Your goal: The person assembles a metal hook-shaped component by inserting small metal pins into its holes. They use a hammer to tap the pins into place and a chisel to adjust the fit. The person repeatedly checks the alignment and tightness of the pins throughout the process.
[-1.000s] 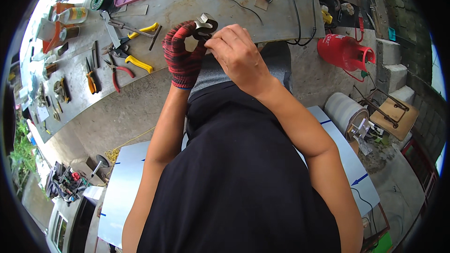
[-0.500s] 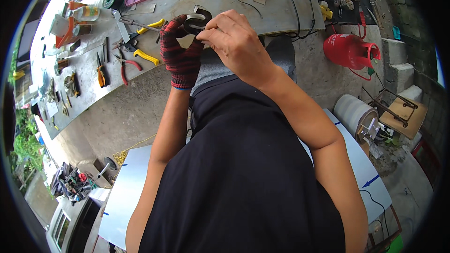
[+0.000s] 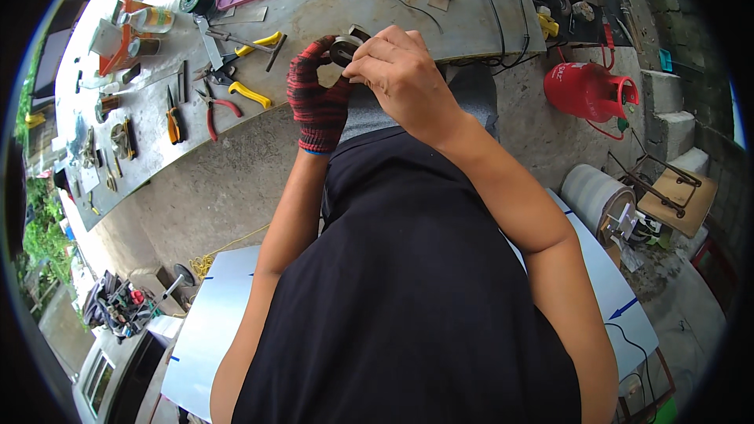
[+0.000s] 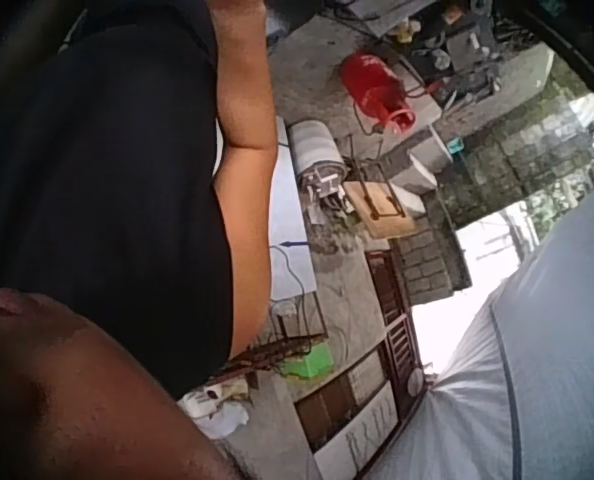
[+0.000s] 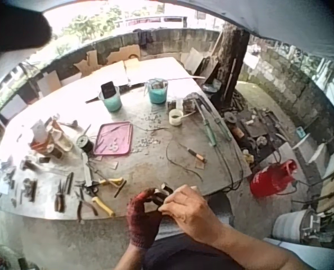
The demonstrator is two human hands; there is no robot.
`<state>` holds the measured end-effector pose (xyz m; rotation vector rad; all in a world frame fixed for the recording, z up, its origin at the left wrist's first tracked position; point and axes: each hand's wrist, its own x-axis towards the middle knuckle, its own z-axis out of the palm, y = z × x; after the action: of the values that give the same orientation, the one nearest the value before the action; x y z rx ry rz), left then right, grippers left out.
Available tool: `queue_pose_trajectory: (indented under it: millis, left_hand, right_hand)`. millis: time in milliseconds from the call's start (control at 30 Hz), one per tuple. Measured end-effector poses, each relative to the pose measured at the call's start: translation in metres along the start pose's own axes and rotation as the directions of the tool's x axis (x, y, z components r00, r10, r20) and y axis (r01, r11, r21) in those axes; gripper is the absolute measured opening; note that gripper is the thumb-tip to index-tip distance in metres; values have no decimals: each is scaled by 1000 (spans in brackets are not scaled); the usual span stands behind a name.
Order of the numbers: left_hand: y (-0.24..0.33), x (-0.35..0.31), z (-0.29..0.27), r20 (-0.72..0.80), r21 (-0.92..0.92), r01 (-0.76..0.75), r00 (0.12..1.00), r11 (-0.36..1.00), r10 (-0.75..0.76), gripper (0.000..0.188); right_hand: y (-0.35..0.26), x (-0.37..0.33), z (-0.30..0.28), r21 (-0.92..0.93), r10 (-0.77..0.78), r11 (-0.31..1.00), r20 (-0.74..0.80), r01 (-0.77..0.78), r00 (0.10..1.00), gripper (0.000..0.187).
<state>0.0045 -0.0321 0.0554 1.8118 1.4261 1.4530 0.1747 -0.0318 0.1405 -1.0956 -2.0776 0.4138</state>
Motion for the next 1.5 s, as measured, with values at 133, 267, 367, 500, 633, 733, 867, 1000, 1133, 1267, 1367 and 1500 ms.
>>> queue_pose_trajectory:
  millis: [133,267,367,500,633,733,867,1000,1133,1267,1367,1500]
  left_hand:
    - [-23,-17,5,31,35,57,998,998,-58,62]
    - [-48,-29,11,97,172,80,990,982,-98,60]
    - [-55,-26,11,229,316,91,959,944,-169,58]
    - [-65,-20,15,268,488,108,926,866,-266,55]
    - [-68,-9,16,319,563,126,878,817,-356,53]
    - [-75,-8,17,352,597,109,855,795,-382,51]
    - [-77,-9,19,293,568,167,874,806,-387,48]
    - [-69,-18,16,211,446,265,897,855,-388,39]
    - [-68,-17,16,192,348,311,900,884,-392,28]
    - [-77,-3,21,243,343,214,920,915,-306,19]
    - [-83,11,27,300,363,162,912,917,-280,17]
    - [-78,12,30,221,384,263,905,885,-365,19]
  right_hand:
    - [13,-9,19,-7,37,999,65,-36,997,8]
    - [36,-23,47,6,90,996,128,-92,988,13]
    - [50,-29,64,0,143,989,151,-145,978,10]
    - [61,-24,75,-29,198,980,201,-196,959,6]
    - [70,-16,83,-19,207,978,225,-209,952,4]
    - [74,-9,86,-4,200,979,239,-205,950,4]
    - [78,-3,87,15,196,978,270,-208,943,5]
    - [79,1,86,33,176,981,268,-191,947,7]
    - [81,0,87,41,172,981,243,-187,955,8]
    - [91,-2,87,30,200,977,221,-211,955,8]
    - [96,-2,85,21,269,959,234,-282,934,8]
    - [104,-1,81,44,310,945,199,-324,930,8]
